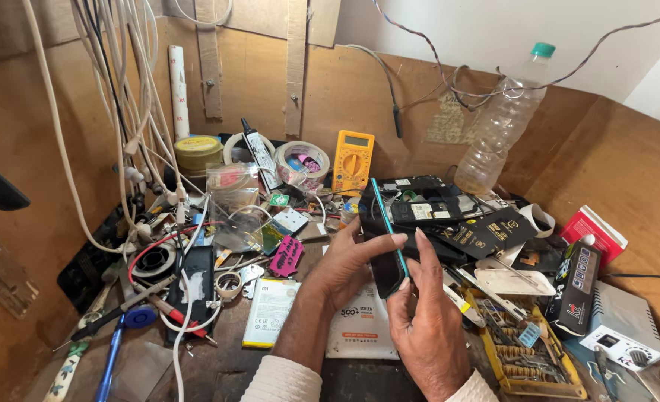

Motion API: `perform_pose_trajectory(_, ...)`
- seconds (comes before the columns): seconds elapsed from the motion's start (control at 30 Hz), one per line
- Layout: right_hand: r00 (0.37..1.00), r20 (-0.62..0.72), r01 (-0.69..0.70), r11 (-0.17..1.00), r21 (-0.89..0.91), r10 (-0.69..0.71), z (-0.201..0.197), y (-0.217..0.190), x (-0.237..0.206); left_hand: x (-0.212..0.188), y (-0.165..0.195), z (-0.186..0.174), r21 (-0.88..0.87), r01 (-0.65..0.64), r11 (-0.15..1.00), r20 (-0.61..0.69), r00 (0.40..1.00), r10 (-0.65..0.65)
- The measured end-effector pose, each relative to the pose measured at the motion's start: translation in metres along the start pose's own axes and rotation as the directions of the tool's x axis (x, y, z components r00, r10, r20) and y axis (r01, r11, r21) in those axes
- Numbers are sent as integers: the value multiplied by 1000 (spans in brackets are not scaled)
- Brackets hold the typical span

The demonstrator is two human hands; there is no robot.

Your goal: The person holds a smartphone at a cluttered workbench and pries along the edge of its back cover with a small tool, working the cover loose around the sides. They then separate the teal back cover from the phone body, exposing the internal battery and components, and continue manipulating the opened phone.

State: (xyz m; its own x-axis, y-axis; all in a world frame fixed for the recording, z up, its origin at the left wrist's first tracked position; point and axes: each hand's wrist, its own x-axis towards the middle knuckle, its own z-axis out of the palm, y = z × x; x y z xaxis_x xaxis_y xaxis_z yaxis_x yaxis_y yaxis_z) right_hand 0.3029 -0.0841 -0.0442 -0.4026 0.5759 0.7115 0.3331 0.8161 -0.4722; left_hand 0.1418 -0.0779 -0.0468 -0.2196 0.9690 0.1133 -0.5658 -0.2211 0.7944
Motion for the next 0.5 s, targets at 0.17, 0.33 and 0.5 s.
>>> perform_pose_trajectory(0.17, 1000, 2, -29, 1000, 3, 29, 1, 4, 0, 0, 1, 1, 46, 32, 998, 17, 999, -32)
perform_pose_trajectory(0.33, 998, -5, -61, 998, 11, 61, 3, 7, -2, 1, 0, 1, 10, 14, 1000, 41, 999, -15)
perform_pose_trajectory(0.5, 992, -38, -122, 992, -18, 121, 7, 6, -3, 0, 0, 0, -18, 4, 1000, 49, 999, -3)
